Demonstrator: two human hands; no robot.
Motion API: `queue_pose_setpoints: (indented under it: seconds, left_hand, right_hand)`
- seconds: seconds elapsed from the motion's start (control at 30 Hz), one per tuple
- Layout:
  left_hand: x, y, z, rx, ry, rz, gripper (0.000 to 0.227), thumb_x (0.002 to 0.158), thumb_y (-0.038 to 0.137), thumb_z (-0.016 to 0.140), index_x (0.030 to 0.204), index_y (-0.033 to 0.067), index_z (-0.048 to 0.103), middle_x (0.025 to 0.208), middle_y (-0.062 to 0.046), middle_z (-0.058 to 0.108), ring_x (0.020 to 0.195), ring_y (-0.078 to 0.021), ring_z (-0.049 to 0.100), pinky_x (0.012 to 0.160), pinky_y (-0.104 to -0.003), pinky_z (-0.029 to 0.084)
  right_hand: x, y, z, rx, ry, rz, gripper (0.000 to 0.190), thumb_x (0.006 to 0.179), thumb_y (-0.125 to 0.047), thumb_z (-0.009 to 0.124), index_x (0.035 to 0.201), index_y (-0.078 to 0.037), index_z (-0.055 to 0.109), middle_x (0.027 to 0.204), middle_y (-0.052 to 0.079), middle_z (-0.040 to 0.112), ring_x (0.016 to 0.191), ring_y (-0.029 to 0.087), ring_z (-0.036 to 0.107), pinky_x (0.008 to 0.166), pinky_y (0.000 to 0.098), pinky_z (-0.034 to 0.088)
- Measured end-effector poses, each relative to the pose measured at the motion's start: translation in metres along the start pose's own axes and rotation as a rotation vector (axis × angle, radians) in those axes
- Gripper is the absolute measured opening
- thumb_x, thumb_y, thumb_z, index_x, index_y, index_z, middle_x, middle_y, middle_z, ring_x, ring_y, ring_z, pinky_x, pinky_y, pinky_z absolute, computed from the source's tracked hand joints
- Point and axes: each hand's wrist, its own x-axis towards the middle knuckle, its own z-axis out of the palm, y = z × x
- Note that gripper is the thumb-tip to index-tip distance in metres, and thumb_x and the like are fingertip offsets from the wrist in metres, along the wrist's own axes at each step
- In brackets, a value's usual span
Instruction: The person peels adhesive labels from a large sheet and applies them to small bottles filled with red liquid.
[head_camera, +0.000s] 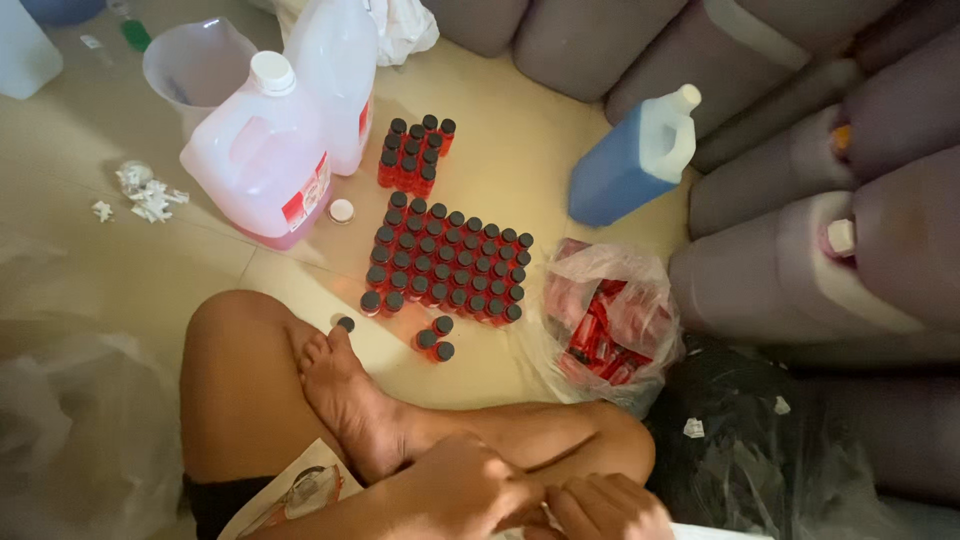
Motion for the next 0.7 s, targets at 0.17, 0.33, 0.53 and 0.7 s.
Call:
queue_pose_setpoints:
  seconds: [0.17, 0.33, 0.53, 0.7]
  left_hand:
    - [-0.007, -0.009, 0.015, 0.202, 0.06, -0.021, 0.023, 0.1, 0.037, 0.062, 0.088, 0.0177, 0.065, 0.059, -0.006, 0.065, 0.048, -0.0343, 0.062, 0.041, -0.05, 0.041]
    - [-0.005, -0.01, 0.012, 0.17, -0.081, -0.025, 0.034, 0.105, 0.042, 0.053, 0.091, 0.0162, 0.069, 0.064, -0.011, 0.069, 0.06, -0.04, 0.066, 0.049, -0.055, 0.045]
    - [-0.017, -0.008, -0.008, 0.059, -0.017, -0.042, 0.034, 0.107, 0.037, 0.058, 0.083, 0.0135, 0.061, 0.064, -0.005, 0.067, 0.054, -0.0344, 0.06, 0.048, -0.049, 0.042]
    - [-0.019, -0.004, -0.012, 0.035, -0.02, -0.04, 0.038, 0.108, 0.04, 0.053, 0.084, 0.0117, 0.06, 0.074, -0.007, 0.072, 0.064, -0.0357, 0.067, 0.056, -0.052, 0.045]
  right_hand:
    - [0.051, 0.026, -0.066, 0.185, 0.225, 0.027, 0.044, 0.092, -0.027, 0.06, 0.056, -0.019, 0.037, 0.049, -0.002, 0.032, 0.038, 0.009, 0.03, 0.037, 0.0343, 0.025]
    - [-0.001, 0.129, 0.108, 0.136, -0.167, 0.01, 0.043, 0.098, -0.045, 0.056, 0.062, -0.025, 0.047, 0.053, -0.006, 0.043, 0.041, 0.012, 0.045, 0.044, 0.0358, 0.033]
    - [-0.257, 0.245, 0.2, 0.247, -1.215, 0.43, 0.02, 0.091, -0.047, 0.065, 0.074, -0.037, 0.071, 0.073, -0.018, 0.063, 0.07, -0.001, 0.061, 0.079, 0.0223, 0.053]
    - [0.135, -0.014, 0.128, -0.364, -0.69, -0.1, 0.018, 0.093, -0.037, 0.045, 0.103, -0.03, 0.058, 0.099, -0.008, 0.046, 0.102, 0.012, 0.046, 0.091, 0.0384, 0.037]
